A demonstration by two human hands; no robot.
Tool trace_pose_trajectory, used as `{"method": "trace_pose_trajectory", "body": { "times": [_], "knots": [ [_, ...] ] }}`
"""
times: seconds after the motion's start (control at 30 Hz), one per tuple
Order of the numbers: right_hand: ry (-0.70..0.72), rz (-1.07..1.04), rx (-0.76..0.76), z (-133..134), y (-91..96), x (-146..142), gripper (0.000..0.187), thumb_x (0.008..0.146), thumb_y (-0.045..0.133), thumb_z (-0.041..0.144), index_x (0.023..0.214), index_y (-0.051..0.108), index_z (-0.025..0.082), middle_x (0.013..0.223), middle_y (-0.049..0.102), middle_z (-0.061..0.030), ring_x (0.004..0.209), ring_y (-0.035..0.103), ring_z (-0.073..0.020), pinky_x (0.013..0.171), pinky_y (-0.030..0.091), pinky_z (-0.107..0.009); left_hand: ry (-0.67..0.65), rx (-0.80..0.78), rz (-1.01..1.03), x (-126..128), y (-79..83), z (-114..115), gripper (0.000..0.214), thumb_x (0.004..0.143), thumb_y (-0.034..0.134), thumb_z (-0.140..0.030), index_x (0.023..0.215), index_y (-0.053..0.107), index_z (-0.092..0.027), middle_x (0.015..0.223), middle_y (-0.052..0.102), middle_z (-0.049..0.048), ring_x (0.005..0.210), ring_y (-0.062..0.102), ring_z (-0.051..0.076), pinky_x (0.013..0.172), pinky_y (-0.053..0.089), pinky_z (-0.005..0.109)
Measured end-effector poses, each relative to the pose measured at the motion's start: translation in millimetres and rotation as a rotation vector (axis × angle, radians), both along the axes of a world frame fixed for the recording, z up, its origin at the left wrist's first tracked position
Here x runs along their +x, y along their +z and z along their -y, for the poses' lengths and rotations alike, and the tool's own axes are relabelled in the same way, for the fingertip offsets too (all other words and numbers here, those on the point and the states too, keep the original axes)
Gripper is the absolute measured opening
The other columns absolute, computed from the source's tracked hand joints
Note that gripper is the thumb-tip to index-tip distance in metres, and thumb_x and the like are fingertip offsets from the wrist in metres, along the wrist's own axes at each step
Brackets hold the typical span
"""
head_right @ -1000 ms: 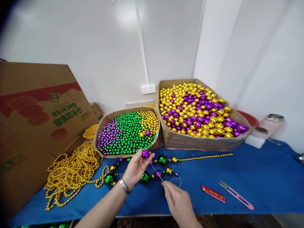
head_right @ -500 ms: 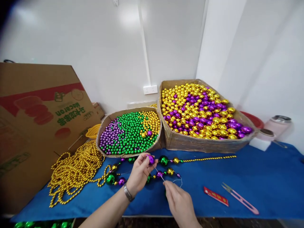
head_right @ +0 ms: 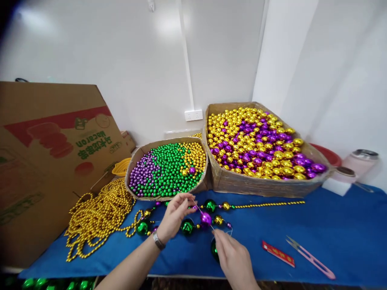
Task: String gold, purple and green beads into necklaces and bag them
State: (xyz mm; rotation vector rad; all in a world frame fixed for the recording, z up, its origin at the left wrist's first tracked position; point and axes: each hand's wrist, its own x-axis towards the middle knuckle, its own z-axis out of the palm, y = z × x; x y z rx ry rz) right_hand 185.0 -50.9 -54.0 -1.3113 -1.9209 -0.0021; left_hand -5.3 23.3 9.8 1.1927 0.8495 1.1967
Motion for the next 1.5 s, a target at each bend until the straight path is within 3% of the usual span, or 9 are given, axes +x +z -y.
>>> {"method": "trace_pose_trajectory", "body": {
  "times": [0.2, 0.4, 0.53, 0.73, 0.87, 1.07, 1.23, 1.37, 1.5],
  "knots": [
    [-0.034, 0.017, 0.025, 0.9, -1.4, 2.2, 0.039, 0.096, 0.031, 0.034, 0.092, 0.067, 0.018, 0.084, 0.073, -0.0065, 0.073, 0.070, -0.0176, 0.064, 0.055, -0.023, 0.350, 0.419, -0.760, -56.0, 8.2, -59.0, 0.021, 0.084, 0.051, -0.033, 0.092, 0.061, -0.017, 0.085, 0.067, 0.0041, 0.079, 0.063, 0.016, 0.067, 0.050, 0.025],
    [-0.039, 0.025, 0.065, -1.8, -0.3, 5.7, 0.039, 0.096, 0.031, 0.034, 0.093, 0.066, 0.018, 0.084, 0.073, -0.0060, 0.072, 0.070, -0.0171, 0.062, 0.054, -0.022, 0.502, 0.432, -1.040, -108.2, 18.1, -96.4, 0.020, 0.085, 0.046, -0.027, 0.094, 0.062, -0.017, 0.086, 0.069, 0.0048, 0.076, 0.063, 0.017, 0.070, 0.047, 0.028],
    [-0.044, 0.029, 0.079, -4.4, -2.8, 4.9, 0.040, 0.096, 0.031, 0.034, 0.092, 0.067, 0.018, 0.083, 0.073, -0.0061, 0.072, 0.070, -0.0174, 0.062, 0.054, -0.023, 0.407, 0.418, -1.218, -111.8, 15.5, -97.6, 0.021, 0.085, 0.046, -0.024, 0.096, 0.062, -0.018, 0.087, 0.069, 0.0039, 0.076, 0.063, 0.016, 0.071, 0.047, 0.026],
    [-0.027, 0.049, 0.076, -3.4, -1.8, -0.3, 0.037, 0.096, 0.032, 0.030, 0.094, 0.066, 0.017, 0.086, 0.073, -0.0063, 0.074, 0.070, -0.0173, 0.063, 0.054, -0.023, 0.136, 0.423, -1.515, -76.3, -3.7, -96.4, 0.014, 0.078, 0.056, -0.023, 0.089, 0.065, -0.022, 0.091, 0.067, 0.0071, 0.095, 0.057, 0.024, 0.078, 0.044, 0.033],
    [-0.026, 0.047, 0.054, -1.1, -2.6, -0.2, 0.036, 0.095, 0.032, 0.030, 0.094, 0.066, 0.017, 0.084, 0.073, -0.0063, 0.071, 0.070, -0.0171, 0.060, 0.054, -0.023, 0.069, 0.401, -1.605, -61.5, -8.1, -106.4, 0.018, 0.077, 0.051, -0.011, 0.088, 0.063, -0.019, 0.091, 0.065, 0.0118, 0.100, 0.053, 0.028, 0.080, 0.043, 0.038],
    [-0.037, 0.051, 0.045, -0.5, -4.4, 0.3, 0.036, 0.095, 0.030, 0.029, 0.092, 0.065, 0.018, 0.084, 0.073, -0.0067, 0.072, 0.070, -0.0172, 0.062, 0.054, -0.023, 0.102, 0.340, -1.510, -58.6, -5.8, -113.1, 0.025, 0.073, 0.052, -0.005, 0.093, 0.060, -0.015, 0.093, 0.063, 0.0153, 0.107, 0.048, 0.032, 0.086, 0.039, 0.048],
    [-0.037, 0.054, 0.045, 0.9, -1.7, 0.1, 0.036, 0.096, 0.029, 0.028, 0.091, 0.064, 0.018, 0.082, 0.072, -0.0060, 0.070, 0.069, -0.0163, 0.061, 0.054, -0.022, 0.150, 0.291, -1.217, -59.1, 1.3, -109.3, 0.020, 0.073, 0.055, -0.009, 0.091, 0.062, -0.015, 0.093, 0.063, 0.0132, 0.106, 0.051, 0.030, 0.090, 0.038, 0.047],
    [-0.023, 0.038, 0.027, 1.2, 0.5, -1.6, 0.035, 0.096, 0.029, 0.027, 0.092, 0.063, 0.018, 0.081, 0.072, -0.0056, 0.069, 0.069, -0.0155, 0.062, 0.053, -0.022, 0.101, 0.246, -0.885, -49.3, 7.6, -89.1, 0.026, 0.083, 0.051, -0.029, 0.103, 0.060, -0.015, 0.092, 0.065, 0.0096, 0.089, 0.062, 0.021, 0.080, 0.048, 0.035],
    [-0.023, 0.016, 0.005, 1.2, 3.0, -3.4, 0.036, 0.096, 0.029, 0.027, 0.092, 0.063, 0.018, 0.081, 0.072, -0.0058, 0.070, 0.068, -0.0152, 0.063, 0.052, -0.022, -0.059, -0.021, -0.150, -30.8, 11.7, -53.8, 0.031, 0.079, 0.062, -0.035, 0.101, 0.062, -0.014, 0.101, 0.065, 0.0107, 0.085, 0.064, 0.018, 0.076, 0.051, 0.030]
  ]
}}
